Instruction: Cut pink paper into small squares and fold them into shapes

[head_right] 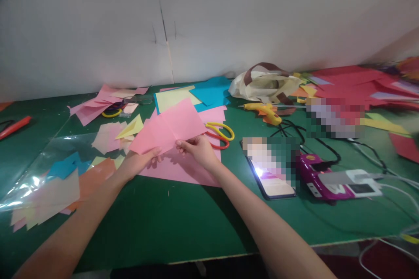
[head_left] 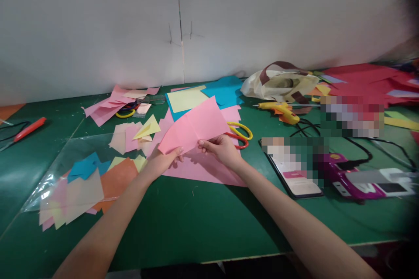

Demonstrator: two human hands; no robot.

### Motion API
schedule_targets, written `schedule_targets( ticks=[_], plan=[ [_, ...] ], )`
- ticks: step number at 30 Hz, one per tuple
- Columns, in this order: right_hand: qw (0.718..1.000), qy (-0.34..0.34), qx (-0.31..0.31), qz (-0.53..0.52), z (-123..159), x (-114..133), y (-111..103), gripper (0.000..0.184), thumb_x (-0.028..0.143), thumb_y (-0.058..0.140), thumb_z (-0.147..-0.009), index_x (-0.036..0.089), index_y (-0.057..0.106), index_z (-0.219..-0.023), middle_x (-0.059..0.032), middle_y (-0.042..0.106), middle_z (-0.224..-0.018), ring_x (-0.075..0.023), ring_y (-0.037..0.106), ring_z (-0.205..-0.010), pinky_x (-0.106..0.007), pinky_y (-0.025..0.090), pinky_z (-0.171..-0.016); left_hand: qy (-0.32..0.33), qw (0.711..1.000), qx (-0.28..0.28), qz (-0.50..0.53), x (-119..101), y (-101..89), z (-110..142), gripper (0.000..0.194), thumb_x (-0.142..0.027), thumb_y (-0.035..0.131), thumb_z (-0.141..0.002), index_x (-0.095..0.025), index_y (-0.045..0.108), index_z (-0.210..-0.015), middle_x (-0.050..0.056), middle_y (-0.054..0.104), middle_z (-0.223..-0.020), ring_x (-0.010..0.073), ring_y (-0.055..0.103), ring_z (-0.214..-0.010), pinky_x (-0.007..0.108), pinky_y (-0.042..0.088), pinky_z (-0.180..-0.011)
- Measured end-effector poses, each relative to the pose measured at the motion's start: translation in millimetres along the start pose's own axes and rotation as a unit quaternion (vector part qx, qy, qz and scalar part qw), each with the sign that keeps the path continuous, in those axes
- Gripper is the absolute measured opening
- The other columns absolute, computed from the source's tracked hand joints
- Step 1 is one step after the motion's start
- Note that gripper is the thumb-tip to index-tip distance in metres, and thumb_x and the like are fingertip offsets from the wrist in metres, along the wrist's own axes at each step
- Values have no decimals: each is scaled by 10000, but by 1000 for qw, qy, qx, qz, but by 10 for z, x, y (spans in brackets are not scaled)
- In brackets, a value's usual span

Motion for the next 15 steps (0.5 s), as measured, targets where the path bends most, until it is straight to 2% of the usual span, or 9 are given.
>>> schedule_targets(
  ticks=[9,15],
  plan=[
    [999,-9,17,39,13,-3,-17,275,417,682,-714,143,678,-720,-39,645,-629,-136,573,-575,-278,448,-583,-6,1000,23,-14,-9,0,0,410,-528,481,-780,-205,613,-564,8,705,-727,147,562,-572,260,399,-560],
    [994,21,-18,107,54,26,16,298,436,659,-726,144,661,-667,-69,663,-653,-176,616,-639,-306,474,-628,-24,999,14,-39,-3,-24,-19,416,-522,487,-780,-210,610,-535,5,732,-804,158,599,-615,280,416,-625]
  ],
)
Point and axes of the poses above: each hand's wrist, its own z-axis away from the middle knuckle, its own y-axis out of the palm, x = y × z, the point moved 1 cm from there along -z, towards the middle knuckle
